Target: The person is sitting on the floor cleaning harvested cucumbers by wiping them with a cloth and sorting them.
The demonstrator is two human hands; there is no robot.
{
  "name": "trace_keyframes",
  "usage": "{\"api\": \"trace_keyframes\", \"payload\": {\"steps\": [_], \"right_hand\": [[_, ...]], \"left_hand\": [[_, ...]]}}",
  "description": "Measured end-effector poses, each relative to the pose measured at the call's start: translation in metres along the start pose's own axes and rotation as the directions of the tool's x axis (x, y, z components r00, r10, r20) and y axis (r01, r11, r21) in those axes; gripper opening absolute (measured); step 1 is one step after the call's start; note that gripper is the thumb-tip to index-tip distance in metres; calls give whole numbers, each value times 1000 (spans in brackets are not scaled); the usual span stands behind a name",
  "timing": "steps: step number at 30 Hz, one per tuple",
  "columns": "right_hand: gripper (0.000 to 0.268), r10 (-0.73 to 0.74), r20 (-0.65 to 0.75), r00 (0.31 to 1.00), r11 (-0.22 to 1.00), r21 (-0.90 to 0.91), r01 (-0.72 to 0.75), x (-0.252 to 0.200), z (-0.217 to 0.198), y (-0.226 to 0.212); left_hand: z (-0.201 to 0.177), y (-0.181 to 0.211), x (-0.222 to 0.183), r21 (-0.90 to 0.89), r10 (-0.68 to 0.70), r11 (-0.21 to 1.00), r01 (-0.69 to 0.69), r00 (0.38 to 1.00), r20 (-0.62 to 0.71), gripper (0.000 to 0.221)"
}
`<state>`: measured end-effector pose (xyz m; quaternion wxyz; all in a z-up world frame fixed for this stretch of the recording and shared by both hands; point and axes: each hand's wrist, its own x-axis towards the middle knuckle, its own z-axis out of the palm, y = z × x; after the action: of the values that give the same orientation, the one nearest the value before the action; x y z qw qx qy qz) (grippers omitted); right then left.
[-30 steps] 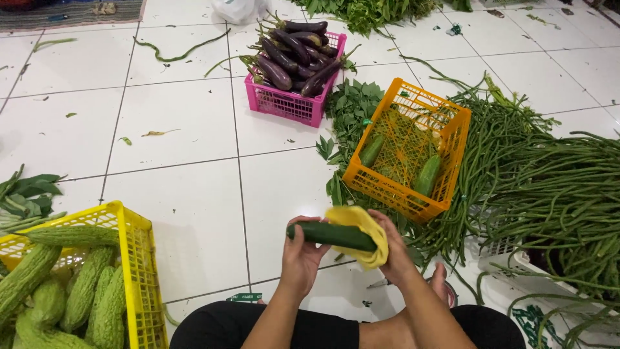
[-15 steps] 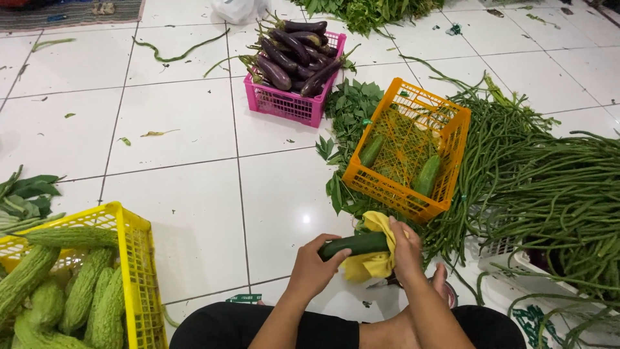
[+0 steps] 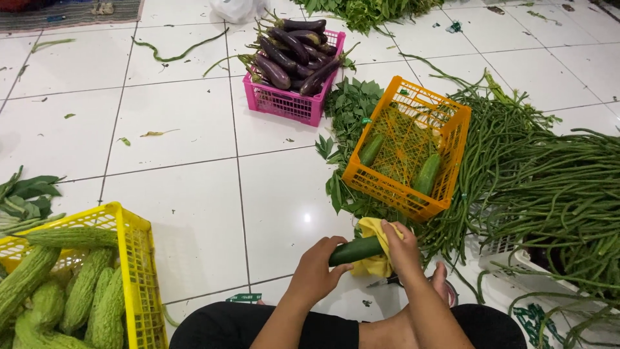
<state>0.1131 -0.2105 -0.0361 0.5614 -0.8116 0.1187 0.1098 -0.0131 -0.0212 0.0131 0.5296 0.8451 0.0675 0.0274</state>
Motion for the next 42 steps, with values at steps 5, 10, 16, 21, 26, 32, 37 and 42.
{"api": "trace_keyframes", "payload": {"steps": [5,10,16,21,26,32,37,42], "right_hand": [[26,-207,2,978,967,149,205,6,-4,13],[16,-429,35,903,861,318,397,9,-5,22],[43,101,55,993,988,-119,-94,-2,2,-5],[36,-268,-34,963,941,204,269,12,-4,24],[41,-174,65,983,980,110,167,7,0,9],[57,59,68,996,980,-194,-44,5,4,4],[25,-323,84,943,916,280,289,12,-2,21],[70,118,74,990,990,-81,-112,10,7,8]], "left_hand": [[-3,7,5,-139,-251,954,266,961,115,32],[-6,8,7,-273,-399,855,441,895,199,44],[5,-7,0,120,105,988,-102,994,-22,44],[-7,14,4,-306,-375,866,396,918,125,47],[-3,2,8,-198,-364,906,375,927,90,39],[6,-2,3,70,-153,986,152,988,20,45],[-8,10,7,-288,-402,862,417,909,111,45],[1,0,6,148,-260,958,245,961,90,51]]}}
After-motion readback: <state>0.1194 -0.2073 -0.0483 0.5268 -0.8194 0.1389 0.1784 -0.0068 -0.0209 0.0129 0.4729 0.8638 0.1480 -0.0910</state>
